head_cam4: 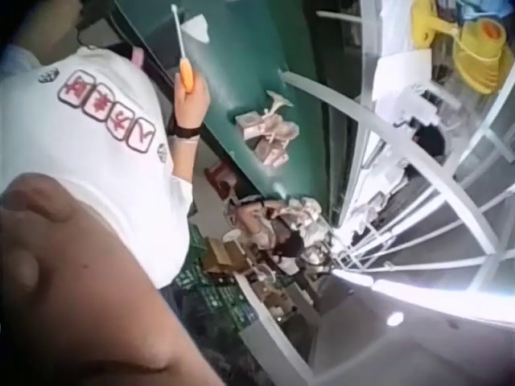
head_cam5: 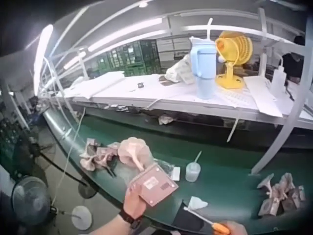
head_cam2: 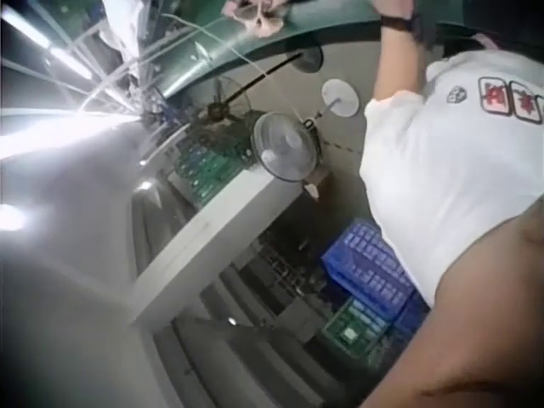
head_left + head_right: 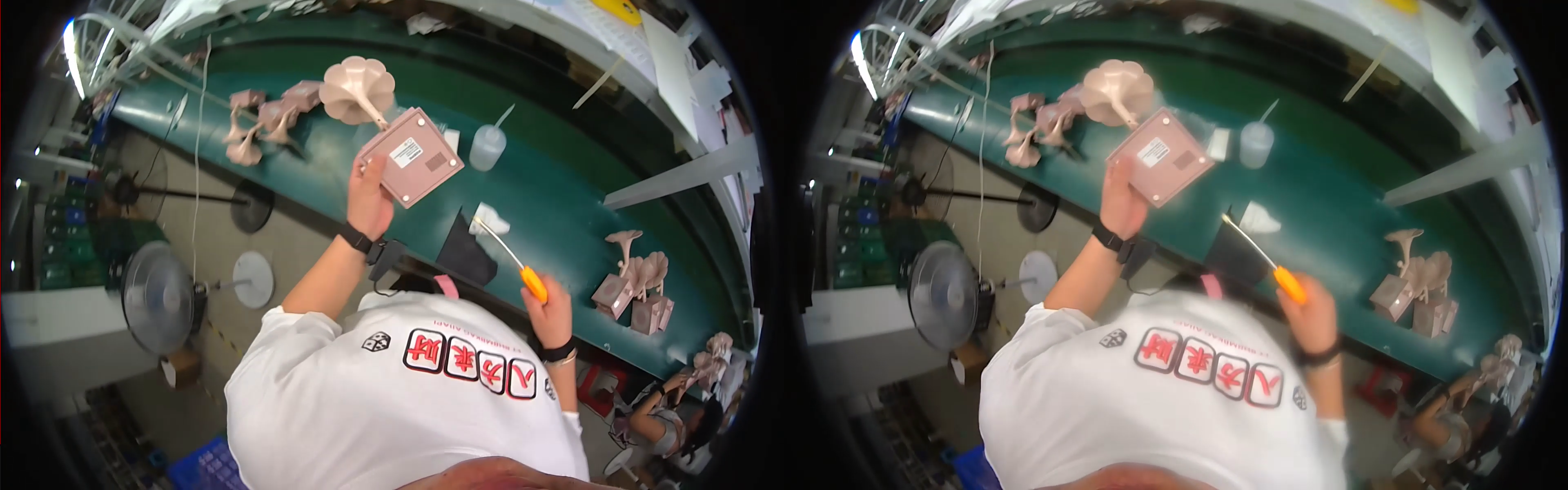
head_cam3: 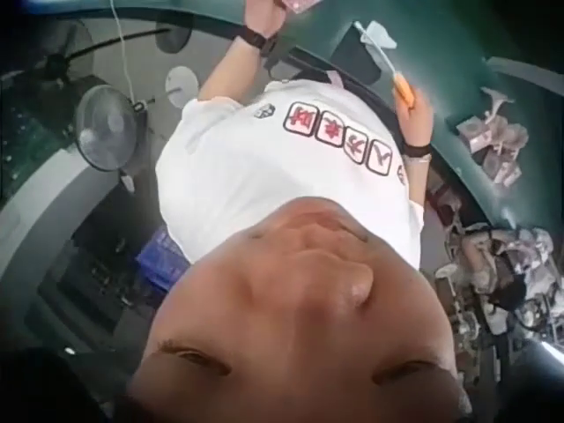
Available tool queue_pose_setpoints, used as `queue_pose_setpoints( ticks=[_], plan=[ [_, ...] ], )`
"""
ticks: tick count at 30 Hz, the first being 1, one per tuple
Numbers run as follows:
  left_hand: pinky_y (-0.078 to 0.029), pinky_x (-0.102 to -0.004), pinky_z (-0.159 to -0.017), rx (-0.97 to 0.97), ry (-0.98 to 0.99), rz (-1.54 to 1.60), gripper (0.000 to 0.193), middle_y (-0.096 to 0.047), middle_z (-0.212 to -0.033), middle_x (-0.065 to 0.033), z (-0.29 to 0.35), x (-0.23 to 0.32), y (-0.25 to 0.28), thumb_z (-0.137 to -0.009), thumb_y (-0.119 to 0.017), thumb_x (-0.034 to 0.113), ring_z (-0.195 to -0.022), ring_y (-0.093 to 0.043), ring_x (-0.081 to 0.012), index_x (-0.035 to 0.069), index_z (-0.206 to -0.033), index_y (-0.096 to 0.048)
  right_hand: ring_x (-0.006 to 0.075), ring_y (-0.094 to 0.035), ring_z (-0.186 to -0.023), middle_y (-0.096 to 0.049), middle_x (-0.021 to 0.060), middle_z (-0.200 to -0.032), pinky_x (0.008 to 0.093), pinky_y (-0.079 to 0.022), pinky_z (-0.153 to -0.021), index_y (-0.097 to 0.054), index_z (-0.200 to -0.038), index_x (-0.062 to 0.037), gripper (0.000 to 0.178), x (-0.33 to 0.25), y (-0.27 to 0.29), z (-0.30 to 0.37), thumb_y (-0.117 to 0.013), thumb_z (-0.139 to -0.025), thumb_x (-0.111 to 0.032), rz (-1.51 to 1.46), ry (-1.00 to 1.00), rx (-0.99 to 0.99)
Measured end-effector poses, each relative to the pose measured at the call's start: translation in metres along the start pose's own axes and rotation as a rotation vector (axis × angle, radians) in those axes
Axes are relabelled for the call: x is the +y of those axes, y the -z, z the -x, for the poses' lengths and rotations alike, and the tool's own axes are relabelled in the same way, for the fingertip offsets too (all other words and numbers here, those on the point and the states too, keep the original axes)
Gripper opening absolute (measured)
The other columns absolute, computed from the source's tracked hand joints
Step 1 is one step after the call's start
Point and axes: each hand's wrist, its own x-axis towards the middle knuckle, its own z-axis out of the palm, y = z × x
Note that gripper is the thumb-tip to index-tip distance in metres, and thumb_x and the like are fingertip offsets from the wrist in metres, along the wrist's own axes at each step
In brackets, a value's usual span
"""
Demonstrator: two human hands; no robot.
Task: Assembling plastic decorative items at an industrial production line using a hand tool.
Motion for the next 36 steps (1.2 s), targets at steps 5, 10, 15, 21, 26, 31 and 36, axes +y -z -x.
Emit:
queue_pose_setpoints(
  ticks=[5,10,15,21,26,31,36],
  plan=[
    [-0.052,-0.0340,-0.093,0.085,-0.144,-0.328,0.054,-0.060,-0.122,-0.0081,0.119,0.029,0.057,-0.087,-0.075,0.015,-0.108,-0.061,-0.0185,0.002,-0.131,-0.047,0.0377,-0.061,-0.073,-0.063,0.0175,-0.085,0.0389,-0.049,-0.064,-0.062,-0.095,-0.0014,0.021,-0.018,0.010,0.025,-0.072,-0.083,-0.016,0.186,0.237,-0.170],
    [-0.052,-0.0332,-0.091,0.172,-0.328,-0.875,0.055,-0.063,-0.115,-0.0071,0.198,0.048,0.083,-0.078,-0.082,0.014,-0.105,-0.062,-0.0179,0.001,-0.124,-0.053,0.0394,-0.060,-0.073,-0.061,0.0169,-0.081,0.0428,-0.048,-0.063,-0.058,-0.088,-0.0025,0.026,-0.026,0.000,0.052,-0.074,-0.083,-0.022,0.295,0.287,-0.342],
    [-0.052,-0.0357,-0.093,0.020,-0.178,-1.261,0.057,-0.064,-0.114,-0.0064,0.244,0.101,0.120,-0.078,-0.082,0.018,-0.107,-0.062,-0.0191,0.004,-0.125,-0.054,0.0388,-0.059,-0.071,-0.058,0.0164,-0.077,0.0442,-0.047,-0.062,-0.055,-0.084,-0.0028,0.030,-0.033,-0.011,0.063,-0.074,-0.083,-0.026,0.259,0.428,-0.399],
    [-0.051,-0.0405,-0.096,-0.080,0.219,-1.130,0.055,-0.065,-0.119,-0.0067,0.300,0.124,0.182,-0.082,-0.076,0.026,-0.111,-0.061,-0.0221,0.009,-0.130,-0.054,0.0387,-0.059,-0.070,-0.059,0.0172,-0.077,0.0438,-0.045,-0.062,-0.056,-0.083,-0.0023,0.033,-0.033,-0.023,0.040,-0.073,-0.084,-0.030,0.213,0.490,-0.563],
    [-0.050,-0.0459,-0.099,0.492,0.155,0.176,0.052,-0.060,-0.127,-0.0097,0.357,0.067,0.204,-0.093,-0.061,0.044,-0.117,-0.058,-0.0277,0.012,-0.133,-0.054,0.0362,-0.061,-0.075,-0.064,0.0175,-0.082,0.0415,-0.047,-0.067,-0.063,-0.086,-0.0016,0.035,-0.029,-0.028,0.043,-0.070,-0.087,-0.036,0.259,0.417,-0.732],
    [-0.049,-0.0507,-0.100,0.841,-0.016,0.481,0.053,-0.056,-0.133,-0.0109,0.373,0.052,0.190,-0.096,-0.058,0.046,-0.123,-0.053,-0.0312,0.012,-0.136,-0.051,0.0380,-0.059,-0.070,-0.060,0.0177,-0.075,0.0430,-0.045,-0.062,-0.059,-0.083,-0.0021,0.034,-0.039,-0.042,0.062,-0.073,-0.084,-0.033,0.148,0.501,-0.768],
    [-0.050,-0.0505,-0.097,0.826,0.014,0.293,0.047,-0.056,-0.134,-0.0132,0.403,0.069,0.198,-0.098,-0.057,0.036,-0.119,-0.056,-0.0309,0.010,-0.136,-0.051,0.0380,-0.059,-0.071,-0.060,0.0180,-0.076,0.0421,-0.046,-0.062,-0.059,-0.083,-0.0018,0.034,-0.042,-0.056,0.072,-0.073,-0.084,-0.032,0.115,0.565,-0.788]
  ],
)
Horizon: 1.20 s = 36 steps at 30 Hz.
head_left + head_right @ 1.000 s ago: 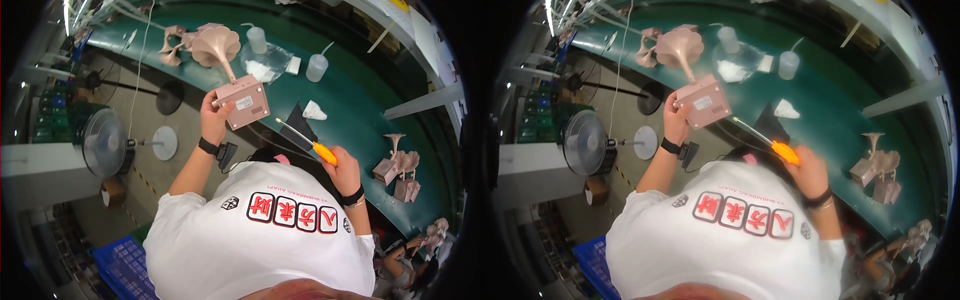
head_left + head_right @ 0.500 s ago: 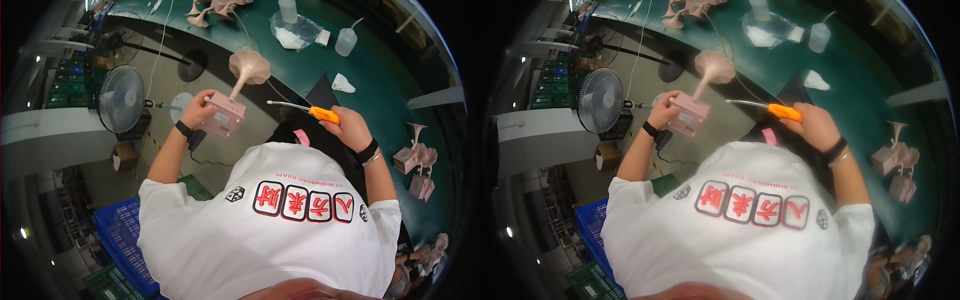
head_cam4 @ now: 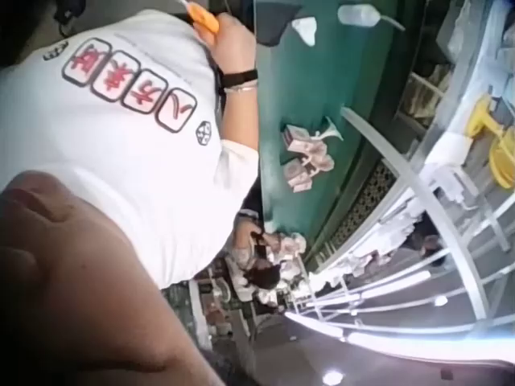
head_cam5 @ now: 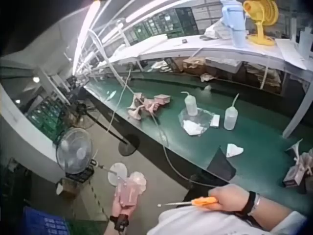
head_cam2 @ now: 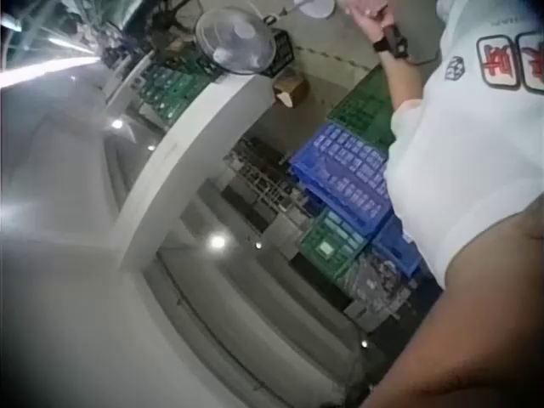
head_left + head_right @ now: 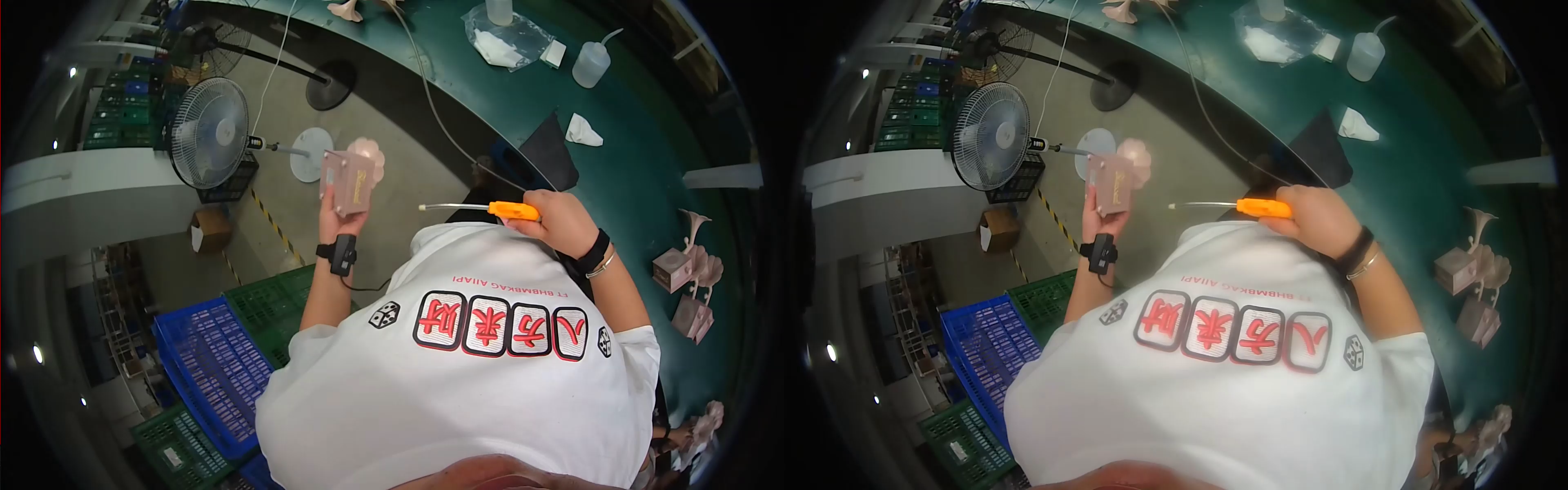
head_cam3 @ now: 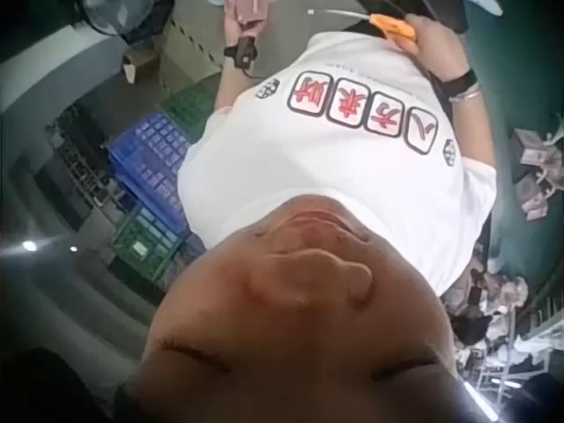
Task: Assembling plastic decorative items at an industrial production line using a hand tool.
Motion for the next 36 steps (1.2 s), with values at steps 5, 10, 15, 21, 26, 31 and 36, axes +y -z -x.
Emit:
queue_pose_setpoints(
  ticks=[5,10,15,21,26,31,36],
  plan=[
    [-0.056,-0.0457,-0.085,-0.401,0.366,0.431,0.059,-0.057,-0.121,-0.0122,0.027,0.019,0.031,-0.092,-0.062,0.027,-0.107,-0.058,-0.0271,0.003,-0.142,-0.042,0.0369,-0.061,-0.071,-0.063,0.0177,-0.079,0.0399,-0.047,-0.064,-0.063,-0.089,-0.0016,0.032,0.032,0.005,-0.005,-0.073,-0.085,-0.031,-0.001,-0.063,0.057],
    [-0.057,-0.0408,-0.073,-0.454,0.716,0.939,0.067,-0.052,-0.109,-0.0091,0.052,0.013,0.029,-0.088,-0.062,0.022,-0.099,-0.058,-0.0223,0.000,-0.145,-0.035,0.0340,-0.063,-0.073,-0.067,0.0166,-0.085,0.0369,-0.049,-0.067,-0.066,-0.099,-0.0008,0.030,0.076,0.001,-0.015,-0.072,-0.087,-0.028,-0.219,-0.048,0.066],
    [-0.056,-0.0379,-0.067,-0.395,0.624,0.925,0.070,-0.050,-0.105,-0.0076,0.064,0.020,0.035,-0.087,-0.062,0.022,-0.097,-0.058,-0.0201,0.000,-0.146,-0.034,0.0339,-0.065,-0.082,-0.069,0.0183,-0.090,0.0381,-0.049,-0.074,-0.068,-0.106,-0.0018,0.037,0.094,-0.012,-0.028,-0.070,-0.089,-0.035,-0.291,-0.126,-0.001],
    [-0.056,-0.0427,-0.078,-0.544,0.724,0.769,0.071,-0.052,-0.112,-0.0071,0.040,0.019,0.013,-0.087,-0.063,0.025,-0.100,-0.058,-0.0203,0.003,-0.148,-0.033,0.0210,-0.065,-0.074,-0.072,0.0104,-0.087,0.0315,-0.050,-0.071,-0.068,-0.105,-0.0014,0.030,0.091,-0.015,-0.001,-0.073,-0.089,-0.026,-0.337,-0.160,-0.086],
    [-0.051,-0.0433,-0.096,-0.679,0.302,-0.277,0.066,-0.053,-0.132,-0.0093,-0.007,-0.046,-0.103,-0.091,-0.062,0.024,-0.114,-0.058,-0.0252,0.005,-0.148,-0.034,0.0113,-0.059,-0.068,-0.071,0.0069,-0.098,0.0279,-0.049,-0.063,-0.067,-0.105,-0.0003,0.022,0.105,-0.042,0.096,-0.068,-0.091,-0.017,-0.651,-0.077,0.416],
    [-0.051,-0.0380,-0.096,-0.962,0.125,-1.101,0.060,-0.057,-0.131,-0.0126,-0.023,-0.199,-0.240,-0.087,-0.070,0.012,-0.111,-0.062,-0.0238,0.001,-0.139,-0.043,0.0032,-0.050,-0.059,-0.070,0.0069,-0.105,0.0197,-0.042,-0.054,-0.064,-0.103,0.0012,0.016,0.075,-0.063,0.191,-0.061,-0.094,-0.011,-0.881,-0.544,1.011],
    [-0.052,-0.0383,-0.091,-1.336,-0.284,-1.580,0.068,-0.064,-0.114,-0.0189,-0.029,-0.415,-0.308,-0.073,-0.081,0.033,-0.107,-0.064,-0.0284,-0.005,-0.121,-0.051,0.0010,-0.044,-0.054,-0.069,0.0091,-0.109,0.0159,-0.037,-0.051,-0.059,-0.100,0.0011,0.015,0.037,-0.105,0.257,-0.055,-0.096,-0.012,-0.857,-0.727,1.360]
  ],
)
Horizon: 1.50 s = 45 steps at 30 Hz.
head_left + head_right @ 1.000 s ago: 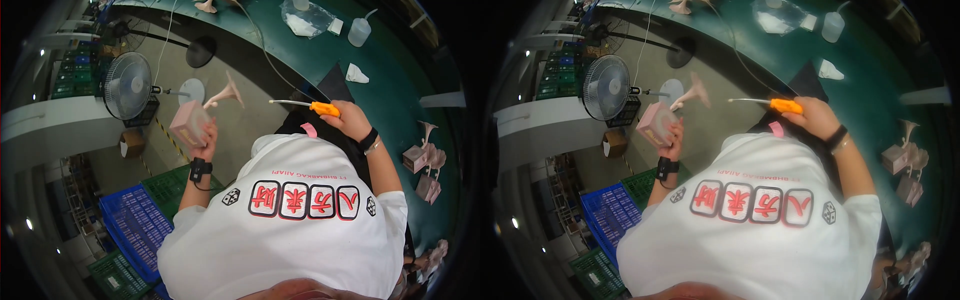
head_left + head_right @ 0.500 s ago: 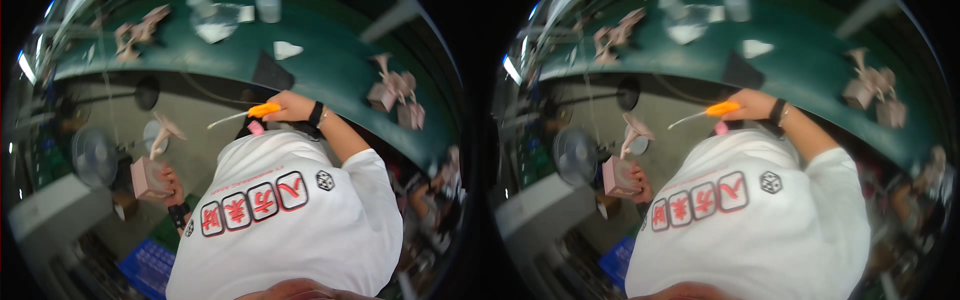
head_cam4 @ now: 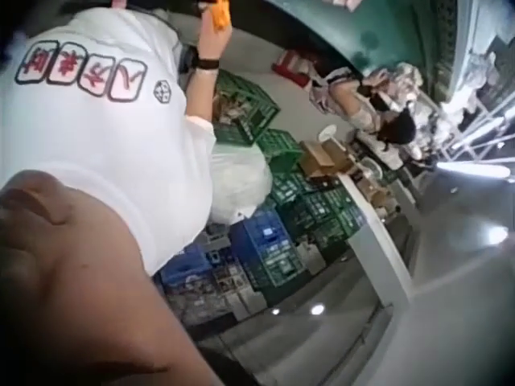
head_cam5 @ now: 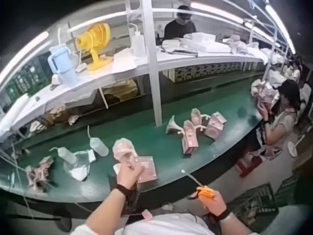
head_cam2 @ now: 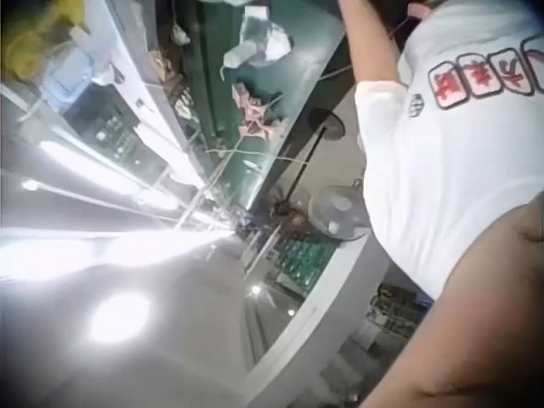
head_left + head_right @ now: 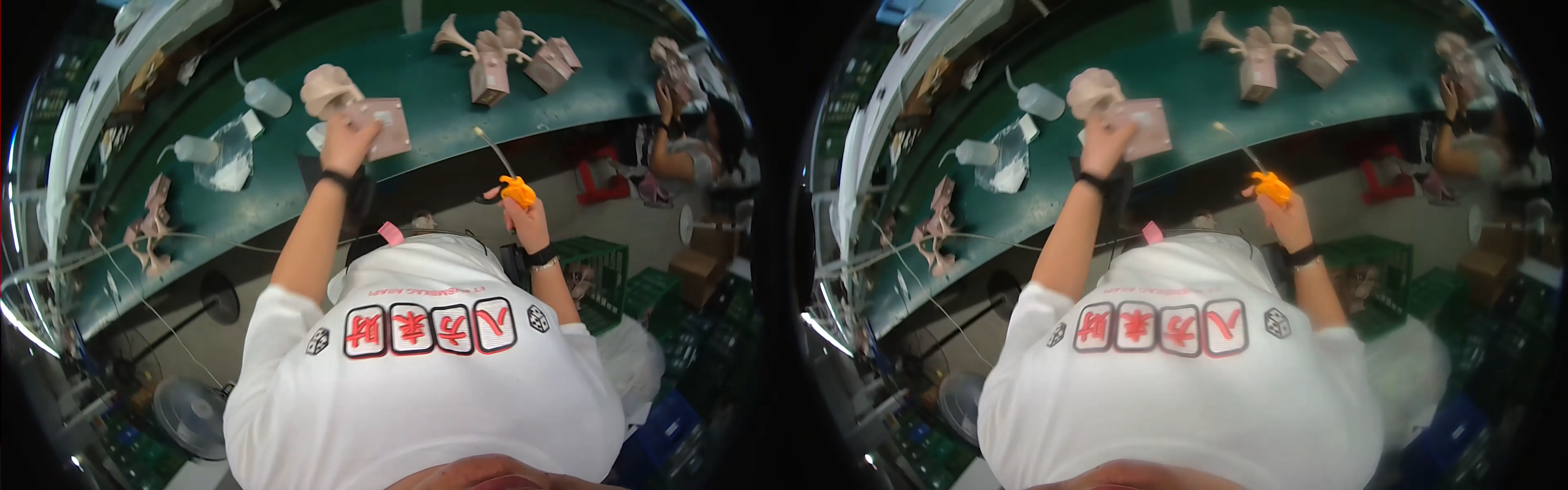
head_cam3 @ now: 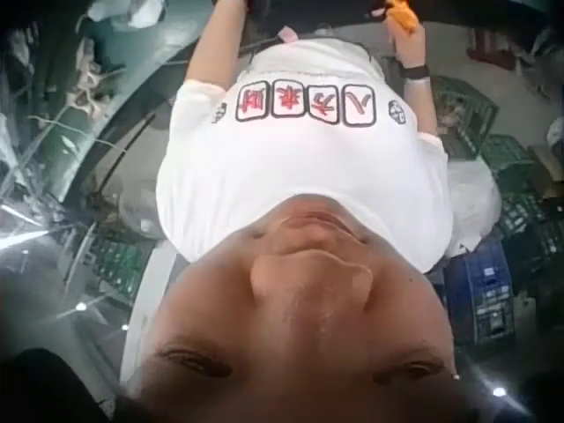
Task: Assembling plastic decorative items at an industrial production line using a hand tool.
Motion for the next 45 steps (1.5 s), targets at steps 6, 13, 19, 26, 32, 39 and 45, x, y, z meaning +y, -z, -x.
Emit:
queue_pose_setpoints(
  ticks=[6,13,19,26,32,39,45],
  plan=[
    [-0.051,-0.0433,-0.093,-0.120,-0.017,-0.507,0.082,-0.061,-0.120,-0.0214,-0.105,0.050,-0.162,-0.067,-0.079,0.050,-0.108,-0.062,-0.0385,-0.003,-0.122,-0.051,0.0018,-0.043,-0.053,-0.069,0.0103,-0.109,0.0173,-0.036,-0.050,-0.058,-0.099,0.0016,0.019,0.020,0.022,0.081,-0.052,-0.098,-0.016,-0.115,0.073,0.329],
    [-0.050,-0.0434,-0.096,0.116,0.068,-0.367,0.089,-0.056,-0.125,-0.0201,-0.124,0.055,-0.248,-0.065,-0.083,0.046,-0.110,-0.059,-0.0410,-0.003,-0.130,-0.045,0.0023,-0.044,-0.054,-0.069,0.0103,-0.108,0.0181,-0.037,-0.051,-0.058,-0.100,-0.0004,0.020,0.024,0.019,0.116,-0.054,-0.098,-0.020,-0.020,-0.005,0.438],
    [-0.048,-0.0421,-0.099,0.062,-0.244,0.045,0.079,-0.057,-0.126,-0.0210,-0.117,0.011,-0.265,-0.070,-0.083,0.022,-0.114,-0.058,-0.0398,0.000,-0.136,-0.045,0.0034,-0.045,-0.054,-0.068,0.0078,-0.101,0.0189,-0.037,-0.051,-0.059,-0.103,-0.0004,0.023,0.027,0.024,0.102,-0.054,-0.098,-0.022,-0.047,-0.002,0.496],
    [-0.046,-0.0424,-0.102,-0.324,-0.157,0.435,0.066,-0.056,-0.128,-0.0222,-0.100,0.028,-0.231,-0.069,-0.079,0.013,-0.119,-0.056,-0.0376,0.002,-0.128,-0.052,0.0032,-0.043,-0.057,-0.055,-0.0029,-0.073,0.0199,-0.034,-0.052,-0.066,-0.108,-0.0037,0.021,0.042,0.007,0.079,-0.051,-0.097,-0.013,-0.061,-0.045,0.430],
    [-0.049,-0.0382,-0.091,-0.306,-0.375,0.195,0.045,-0.056,-0.115,-0.0151,-0.021,-0.002,-0.094,-0.078,-0.079,0.021,-0.105,-0.058,-0.0306,0.003,-0.114,-0.059,0.0067,-0.049,-0.059,-0.055,-0.0012,-0.073,0.0226,-0.039,-0.054,-0.067,-0.107,-0.0035,0.019,0.015,-0.028,0.004,-0.054,-0.097,-0.013,-0.030,0.001,0.107],
    [-0.050,-0.0356,-0.082,0.469,-0.235,-0.124,0.040,-0.055,-0.109,-0.0118,0.032,-0.100,0.220,-0.077,-0.075,0.008,-0.098,-0.058,-0.0273,0.005,-0.113,-0.058,0.0140,-0.058,-0.064,-0.070,0.0103,-0.097,0.0248,-0.045,-0.059,-0.065,-0.105,0.0005,0.017,-0.006,-0.150,-0.101,-0.063,-0.090,-0.009,0.510,0.308,-0.360],
    [-0.038,-0.0468,-0.107,0.771,0.245,-0.797,0.061,-0.055,-0.128,-0.0218,-0.046,-0.273,0.482,-0.073,-0.079,0.032,-0.124,-0.047,-0.0387,0.002,-0.122,-0.058,0.0324,-0.067,-0.085,-0.068,0.0152,-0.093,0.0355,-0.052,-0.074,-0.067,-0.099,-0.0012,0.024,-0.035,-0.312,-0.121,-0.075,-0.081,-0.015,0.611,0.298,-0.613]
  ],
)
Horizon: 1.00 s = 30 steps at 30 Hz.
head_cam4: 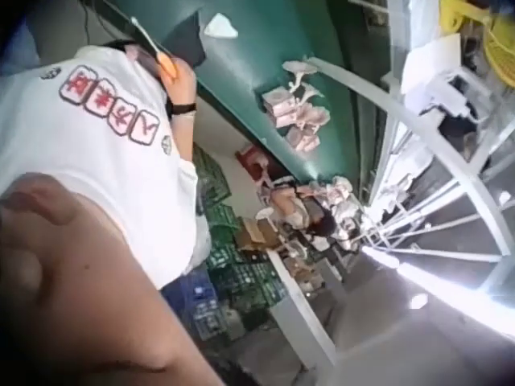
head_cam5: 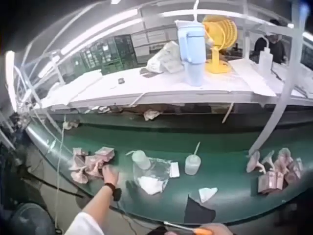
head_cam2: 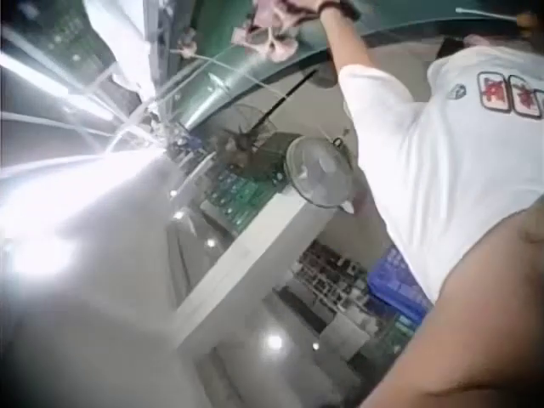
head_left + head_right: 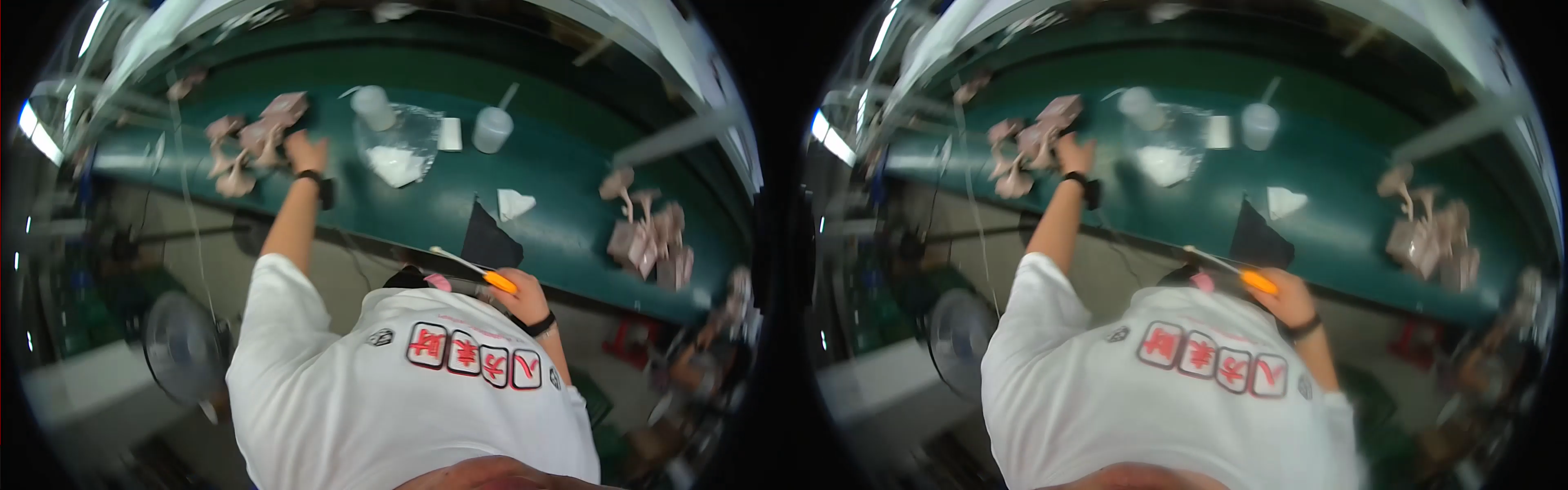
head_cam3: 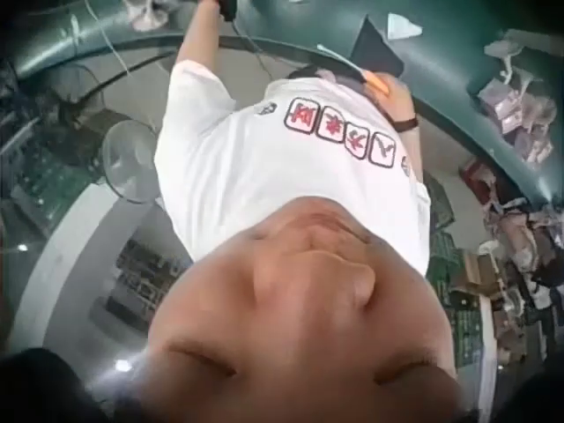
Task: Assembling plastic decorative items at an industrial production line using a hand tool.
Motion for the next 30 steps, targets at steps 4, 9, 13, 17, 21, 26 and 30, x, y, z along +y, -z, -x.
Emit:
queue_pose_setpoints(
  ticks=[4,9,13,17,21,26,30],
  plan=[
    [-0.044,-0.0429,-0.104,-0.135,-0.249,-0.350,0.039,-0.064,-0.125,-0.0160,-0.118,-0.147,0.012,-0.078,-0.067,0.017,-0.118,-0.057,-0.0373,0.023,-0.116,-0.072,0.0348,-0.064,-0.080,-0.064,0.0135,-0.085,0.0413,-0.050,-0.068,-0.063,-0.093,-0.0045,0.033,0.000,-0.050,-0.062,-0.075,-0.083,-0.034,0.116,0.044,-0.135],
    [-0.053,-0.0436,-0.090,-0.436,-0.004,-0.622,0.028,-0.070,-0.112,-0.0178,-0.165,-0.133,-0.020,-0.089,-0.065,0.026,-0.105,-0.066,-0.0368,0.009,-0.109,-0.072,0.0349,-0.064,-0.079,-0.063,0.0129,-0.084,0.0422,-0.050,-0.067,-0.063,-0.092,-0.0058,0.035,-0.021,-0.075,-0.072,-0.073,-0.084,-0.038,0.154,-0.180,-0.025],
    [-0.053,-0.0463,-0.089,-0.427,-0.003,-0.585,0.034,-0.069,-0.112,-0.0206,-0.192,-0.149,-0.040,-0.092,-0.061,0.030,-0.107,-0.066,-0.0369,0.003,-0.111,-0.070,0.0350,-0.064,-0.081,-0.064,0.0141,-0.086,0.0432,-0.050,-0.070,-0.064,-0.089,-0.0050,0.038,-0.035,-0.085,-0.075,-0.069,-0.086,-0.043,0.118,-0.210,0.079],
    [-0.053,-0.0465,-0.087,-0.367,-0.004,-0.477,0.035,-0.070,-0.109,-0.0218,-0.190,-0.134,-0.050,-0.094,-0.060,0.032,-0.105,-0.067,-0.0337,0.001,-0.108,-0.069,0.0353,-0.064,-0.079,-0.064,0.0139,-0.084,0.0428,-0.050,-0.069,-0.064,-0.090,-0.0049,0.039,-0.033,-0.091,-0.074,-0.069,-0.086,-0.044,0.142,-0.214,0.108],
    [-0.053,-0.0453,-0.083,-0.185,0.015,0.113,0.034,-0.070,-0.108,-0.0170,-0.176,-0.144,-0.028,-0.096,-0.062,0.035,-0.099,-0.068,-0.0295,0.003,-0.106,-0.065,0.0352,-0.064,-0.079,-0.063,0.0139,-0.085,0.0422,-0.050,-0.069,-0.064,-0.090,-0.0050,0.040,-0.033,-0.086,-0.081,-0.069,-0.086,-0.044,0.161,-0.146,0.065],
    [-0.051,-0.0483,-0.091,-0.314,0.202,1.377,0.025,-0.061,-0.113,-0.0065,-0.099,-0.057,0.030,-0.102,-0.056,0.027,-0.104,-0.061,-0.0269,0.008,-0.119,-0.054,0.0338,-0.065,-0.084,-0.065,0.0120,-0.091,0.0389,-0.051,-0.070,-0.064,-0.096,-0.0057,0.033,-0.030,-0.075,-0.081,-0.073,-0.085,-0.035,0.183,-0.040,0.024],
    [-0.049,-0.0487,-0.096,-0.443,0.185,1.708,0.021,-0.058,-0.112,-0.0057,0.014,0.034,0.135,-0.101,-0.057,0.027,-0.105,-0.058,-0.0233,0.009,-0.112,-0.055,0.0332,-0.065,-0.090,-0.065,0.0131,-0.100,0.0363,-0.052,-0.077,-0.065,-0.107,-0.0053,0.032,-0.025,-0.059,-0.069,-0.075,-0.084,-0.026,0.127,0.114,0.033]
  ],
)
